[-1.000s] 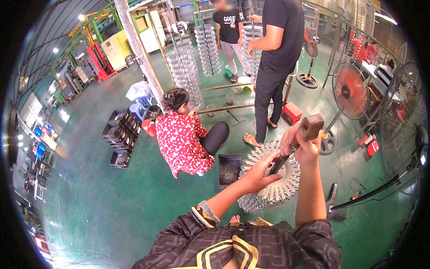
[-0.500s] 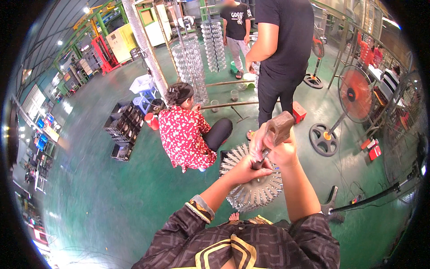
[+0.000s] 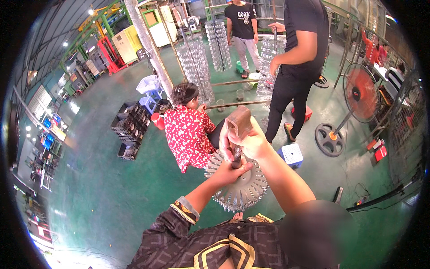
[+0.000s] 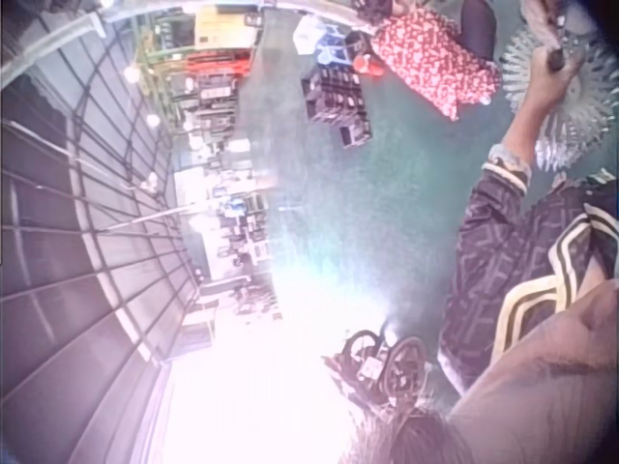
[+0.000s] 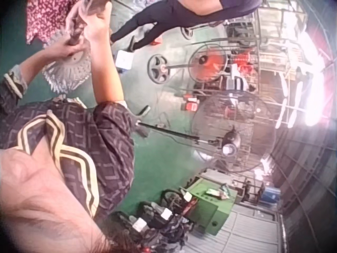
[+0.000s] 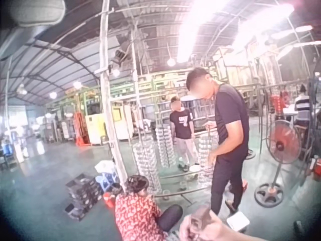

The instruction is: The person picks up small metal hooks from a rack and attaches them to a rotating wire brush tool. They repeat this process, adding hooks to the brush while standing in a workshop. Other workers are visible in the background assembling similar items.

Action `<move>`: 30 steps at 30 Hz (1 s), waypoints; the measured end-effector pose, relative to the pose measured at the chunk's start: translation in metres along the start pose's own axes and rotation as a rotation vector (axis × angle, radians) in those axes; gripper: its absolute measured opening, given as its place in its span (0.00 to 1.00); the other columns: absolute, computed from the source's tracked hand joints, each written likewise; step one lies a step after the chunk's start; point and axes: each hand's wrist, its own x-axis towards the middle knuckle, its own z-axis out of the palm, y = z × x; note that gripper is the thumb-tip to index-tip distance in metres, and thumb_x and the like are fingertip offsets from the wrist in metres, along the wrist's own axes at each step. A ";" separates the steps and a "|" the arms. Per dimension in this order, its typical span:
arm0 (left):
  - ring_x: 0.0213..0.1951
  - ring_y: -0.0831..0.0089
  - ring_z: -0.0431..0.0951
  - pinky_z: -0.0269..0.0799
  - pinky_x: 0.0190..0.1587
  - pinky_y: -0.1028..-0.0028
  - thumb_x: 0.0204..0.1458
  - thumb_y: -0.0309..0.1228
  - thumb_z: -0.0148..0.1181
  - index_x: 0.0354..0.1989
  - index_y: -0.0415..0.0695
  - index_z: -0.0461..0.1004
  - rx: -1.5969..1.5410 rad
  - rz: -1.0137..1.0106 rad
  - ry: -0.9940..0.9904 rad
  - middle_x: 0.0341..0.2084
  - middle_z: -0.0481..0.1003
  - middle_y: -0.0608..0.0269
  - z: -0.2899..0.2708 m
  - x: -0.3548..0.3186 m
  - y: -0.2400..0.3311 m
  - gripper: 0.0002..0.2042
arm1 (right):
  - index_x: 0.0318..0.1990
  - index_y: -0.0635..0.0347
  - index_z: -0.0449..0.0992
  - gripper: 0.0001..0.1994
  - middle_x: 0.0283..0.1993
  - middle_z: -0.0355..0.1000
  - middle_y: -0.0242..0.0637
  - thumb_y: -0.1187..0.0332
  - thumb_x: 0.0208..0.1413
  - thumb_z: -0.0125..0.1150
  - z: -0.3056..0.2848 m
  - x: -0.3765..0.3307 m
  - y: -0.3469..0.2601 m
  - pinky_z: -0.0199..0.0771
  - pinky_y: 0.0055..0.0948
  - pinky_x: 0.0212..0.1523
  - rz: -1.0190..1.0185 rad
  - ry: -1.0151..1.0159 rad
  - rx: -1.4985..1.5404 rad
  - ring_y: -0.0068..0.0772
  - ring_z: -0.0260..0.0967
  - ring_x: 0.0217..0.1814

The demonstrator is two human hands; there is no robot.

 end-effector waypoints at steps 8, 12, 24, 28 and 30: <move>0.17 0.84 0.59 0.55 0.20 0.79 0.51 0.38 0.58 0.16 0.43 0.65 -0.023 -0.013 0.118 0.11 0.61 0.75 -0.005 0.014 -0.009 0.17 | 0.50 0.70 0.63 0.28 0.38 0.69 0.44 0.52 0.52 0.54 -0.044 -0.001 -0.006 0.70 0.31 0.38 0.118 0.070 -0.292 0.33 0.69 0.39; 0.16 0.85 0.61 0.55 0.19 0.80 0.51 0.37 0.58 0.15 0.43 0.64 -0.053 -0.001 0.159 0.12 0.63 0.74 -0.013 0.036 -0.018 0.17 | 0.51 0.62 0.65 0.18 0.36 0.70 0.35 0.61 0.57 0.50 -0.076 -0.036 -0.017 0.69 0.24 0.41 0.171 0.390 -0.364 0.25 0.69 0.39; 0.17 0.80 0.60 0.57 0.20 0.79 0.52 0.31 0.57 0.17 0.45 0.58 -0.199 -0.081 0.299 0.13 0.59 0.72 -0.021 0.150 0.011 0.16 | 0.37 0.61 0.70 0.14 0.23 0.66 0.33 0.58 0.53 0.55 -0.273 -0.333 -0.049 0.66 0.22 0.18 0.644 1.306 -0.716 0.25 0.65 0.19; 0.15 0.83 0.61 0.57 0.18 0.81 0.52 0.35 0.57 0.16 0.44 0.63 -0.164 0.014 0.368 0.12 0.63 0.71 -0.031 0.193 0.025 0.16 | 0.30 0.57 0.69 0.15 0.17 0.63 0.31 0.54 0.48 0.59 -0.287 -0.477 -0.024 0.63 0.25 0.10 0.781 1.682 -0.588 0.26 0.62 0.13; 0.16 0.82 0.62 0.58 0.19 0.80 0.52 0.34 0.57 0.16 0.43 0.63 -0.171 0.012 0.405 0.12 0.63 0.70 -0.032 0.223 0.038 0.16 | 0.35 0.55 0.68 0.15 0.21 0.64 0.37 0.53 0.50 0.54 -0.274 -0.538 -0.015 0.65 0.35 0.12 0.963 1.860 -0.352 0.36 0.63 0.13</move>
